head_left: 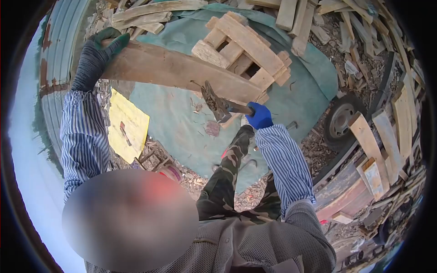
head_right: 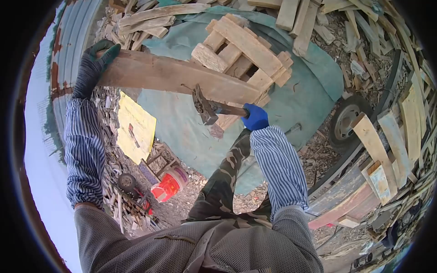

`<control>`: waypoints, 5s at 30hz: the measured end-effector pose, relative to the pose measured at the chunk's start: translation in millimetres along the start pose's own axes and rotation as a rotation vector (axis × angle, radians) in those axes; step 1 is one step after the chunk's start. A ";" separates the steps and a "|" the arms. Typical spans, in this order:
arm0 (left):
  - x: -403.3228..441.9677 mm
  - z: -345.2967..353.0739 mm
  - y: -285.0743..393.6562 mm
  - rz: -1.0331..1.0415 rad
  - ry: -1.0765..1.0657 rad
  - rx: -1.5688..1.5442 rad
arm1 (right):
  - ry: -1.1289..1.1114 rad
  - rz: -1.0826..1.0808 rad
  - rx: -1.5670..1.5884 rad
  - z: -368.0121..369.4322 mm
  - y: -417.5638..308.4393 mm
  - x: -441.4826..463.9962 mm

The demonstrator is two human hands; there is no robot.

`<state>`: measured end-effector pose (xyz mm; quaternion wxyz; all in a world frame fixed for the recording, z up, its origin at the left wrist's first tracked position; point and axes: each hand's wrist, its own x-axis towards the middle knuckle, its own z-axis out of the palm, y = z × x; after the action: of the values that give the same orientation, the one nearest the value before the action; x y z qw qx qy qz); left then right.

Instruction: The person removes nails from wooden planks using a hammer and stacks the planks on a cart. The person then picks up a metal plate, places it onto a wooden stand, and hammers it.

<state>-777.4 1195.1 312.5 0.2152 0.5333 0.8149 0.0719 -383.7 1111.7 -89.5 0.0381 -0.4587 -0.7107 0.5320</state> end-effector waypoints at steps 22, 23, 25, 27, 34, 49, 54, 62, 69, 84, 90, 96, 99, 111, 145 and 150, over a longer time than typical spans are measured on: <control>2.4 -22.9 -24.7 0.345 -0.264 -0.223 | -0.072 0.354 0.574 -23.7 -45.6 -148.5; -18.9 -19.3 -11.4 0.268 -0.234 -0.335 | 0.047 0.288 0.481 -28.4 -67.9 -165.3; -41.0 -13.6 21.0 0.219 -0.232 -0.410 | 0.171 0.379 0.369 -32.6 -92.5 -193.0; -69.5 -7.4 59.1 0.250 -0.212 -0.334 | 0.258 0.441 0.424 -34.9 -105.3 -221.8; -172.0 4.8 149.9 0.490 -0.204 -0.168 | 0.454 0.712 0.778 -70.8 -77.4 -346.6; -310.4 267.5 414.8 0.582 -0.847 -0.571 | 1.366 1.327 1.500 77.5 6.7 -676.5; -377.6 454.3 428.8 0.269 -1.103 -0.853 | 1.528 1.420 1.659 135.3 -11.4 -721.7; -387.1 594.9 296.0 -0.080 -1.237 -1.033 | 1.517 1.495 1.765 147.5 -8.7 -732.1; -397.3 690.1 216.0 -0.083 -1.335 -0.607 | 1.492 1.290 1.810 112.1 55.6 -694.1; -452.5 746.6 249.5 -0.197 -1.273 -0.257 | 1.466 1.135 1.636 40.3 126.1 -664.2; -401.9 715.6 277.0 0.649 -0.717 0.002 | 1.485 1.151 1.672 58.1 119.3 -655.0; -293.1 652.3 533.8 1.130 -0.119 -0.291 | 1.419 1.107 1.749 40.0 81.9 -633.1; -241.5 663.0 629.1 1.294 -0.018 0.222 | 1.391 1.024 1.808 32.4 68.3 -629.1; -298.8 641.9 564.3 1.042 -0.869 -0.005 | 1.309 1.121 1.719 36.6 54.0 -666.5; -62.2 474.8 49.5 -0.204 0.034 -0.246 | 0.403 1.089 1.023 -24.9 -59.6 -386.8; -13.6 410.7 -17.3 0.063 0.073 0.320 | 0.330 0.915 0.960 -26.2 -56.2 -319.8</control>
<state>-611.7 1129.4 -58.3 0.0957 0.5830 0.8062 -0.0327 -219.7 908.3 105.0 0.1166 -0.7205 -0.1156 0.6738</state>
